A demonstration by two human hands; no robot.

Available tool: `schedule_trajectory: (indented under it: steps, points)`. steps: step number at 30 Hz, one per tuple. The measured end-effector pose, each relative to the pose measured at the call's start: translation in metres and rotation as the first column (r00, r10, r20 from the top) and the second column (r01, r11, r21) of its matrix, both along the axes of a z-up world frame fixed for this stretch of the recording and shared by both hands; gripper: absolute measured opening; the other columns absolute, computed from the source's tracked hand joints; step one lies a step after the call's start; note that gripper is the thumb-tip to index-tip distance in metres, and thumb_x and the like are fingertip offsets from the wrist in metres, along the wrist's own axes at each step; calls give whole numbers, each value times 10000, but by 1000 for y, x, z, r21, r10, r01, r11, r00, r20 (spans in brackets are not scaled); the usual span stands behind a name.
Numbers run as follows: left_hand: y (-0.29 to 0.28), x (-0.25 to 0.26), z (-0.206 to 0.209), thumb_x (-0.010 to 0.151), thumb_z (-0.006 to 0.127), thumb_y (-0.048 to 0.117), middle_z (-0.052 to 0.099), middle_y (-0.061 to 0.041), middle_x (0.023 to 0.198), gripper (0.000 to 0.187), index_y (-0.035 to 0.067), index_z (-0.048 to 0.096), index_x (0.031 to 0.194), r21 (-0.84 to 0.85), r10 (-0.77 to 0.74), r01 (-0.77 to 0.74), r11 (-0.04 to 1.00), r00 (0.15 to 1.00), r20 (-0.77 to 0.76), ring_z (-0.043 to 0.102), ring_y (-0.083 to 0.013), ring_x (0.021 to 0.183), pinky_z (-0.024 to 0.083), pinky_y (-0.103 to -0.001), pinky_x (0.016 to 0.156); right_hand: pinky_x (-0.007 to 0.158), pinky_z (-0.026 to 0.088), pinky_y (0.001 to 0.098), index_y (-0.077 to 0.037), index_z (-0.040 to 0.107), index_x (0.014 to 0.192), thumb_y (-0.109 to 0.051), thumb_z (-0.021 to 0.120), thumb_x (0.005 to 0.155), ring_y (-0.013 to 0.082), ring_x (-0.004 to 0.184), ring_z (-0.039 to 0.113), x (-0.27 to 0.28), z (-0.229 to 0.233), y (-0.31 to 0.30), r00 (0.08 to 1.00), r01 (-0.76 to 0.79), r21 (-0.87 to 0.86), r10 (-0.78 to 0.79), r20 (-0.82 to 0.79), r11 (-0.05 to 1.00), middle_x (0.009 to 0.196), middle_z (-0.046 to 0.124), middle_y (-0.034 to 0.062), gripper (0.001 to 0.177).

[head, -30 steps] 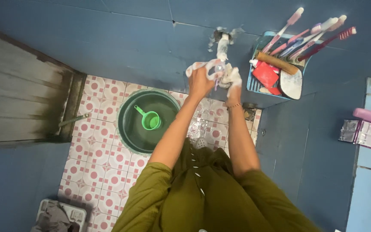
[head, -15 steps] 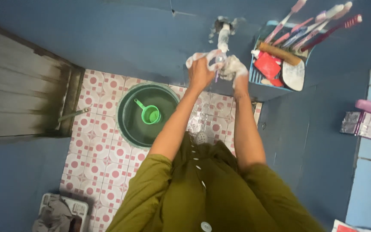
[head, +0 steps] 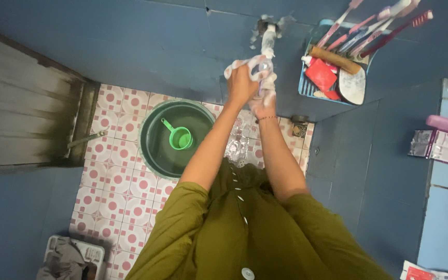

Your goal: Washing a white cloth under a running tap in a bathroom.

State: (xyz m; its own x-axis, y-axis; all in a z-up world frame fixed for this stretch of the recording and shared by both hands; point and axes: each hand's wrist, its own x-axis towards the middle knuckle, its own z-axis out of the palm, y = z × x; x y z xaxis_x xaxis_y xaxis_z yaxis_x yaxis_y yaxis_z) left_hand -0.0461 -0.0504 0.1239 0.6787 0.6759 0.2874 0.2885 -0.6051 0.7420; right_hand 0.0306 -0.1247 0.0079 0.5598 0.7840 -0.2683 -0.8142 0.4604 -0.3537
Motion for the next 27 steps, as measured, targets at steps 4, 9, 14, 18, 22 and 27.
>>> schedule_trajectory:
  steps: [4, 9, 14, 18, 22, 27]
  points:
    - [-2, -3, 2, 827, 804, 317, 755, -72, 1101, 447, 326, 699, 1261, -37, 2, -4, 999, 999, -51, 638, -346, 1070, 498, -475, 894, 1038, 514, 497, -131, 609, 1252, -461, 554, 987, 283, 1166, 643, 13, -39, 13, 1000, -1, 81, 3, -22, 997, 1218, 674, 89, 427]
    - [0, -4, 8, 855, 792, 311, 755, -95, 1085, 441, 332, 694, 1284, -111, -26, 18, 994, 997, -66, 671, -354, 1043, 521, -467, 876, 1131, 498, 471, -195, 587, 1315, -393, 533, 1014, 247, 1298, 596, -15, -15, -4, 993, -17, 29, 20, -113, 999, 1378, 613, 44, 365]
    - [4, -3, -2, 841, 797, 301, 748, -116, 1090, 431, 323, 705, 1261, -84, 10, -14, 996, 999, -52, 674, -369, 1050, 522, -477, 864, 1037, 548, 496, -155, 601, 1245, -329, 546, 953, 250, 1175, 623, 5, -42, 1, 995, 14, 26, -12, -98, 1000, 1253, 618, 54, 344]
    - [2, -3, -5, 856, 790, 301, 745, -114, 1103, 408, 300, 695, 1253, -105, 21, -33, 994, 992, -121, 680, -362, 1058, 529, -469, 877, 893, 606, 548, -161, 590, 1082, -277, 572, 958, 236, 903, 674, 43, -105, 10, 1000, -25, -88, 27, 14, 996, 970, 612, 38, 170]
    - [-1, -10, -1, 847, 782, 295, 757, -98, 1093, 419, 307, 688, 1256, -33, -25, 24, 999, 999, -21, 674, -363, 1039, 521, -459, 851, 759, 546, 425, -141, 587, 1092, -252, 631, 1105, 194, 803, 623, 46, -124, -3, 997, -34, -114, 41, 65, 993, 981, 607, 27, 120]
    - [5, -12, -97, 977, 655, 164, 740, -115, 1250, 356, 123, 629, 1330, -331, 43, 85, 940, 931, 363, 728, -277, 1150, 544, -369, 1005, 833, 623, 441, -110, 615, 1194, -136, 484, 845, 262, 1008, 710, -7, 50, -41, 998, -14, -94, 20, 63, 996, 1130, 690, 98, 373]
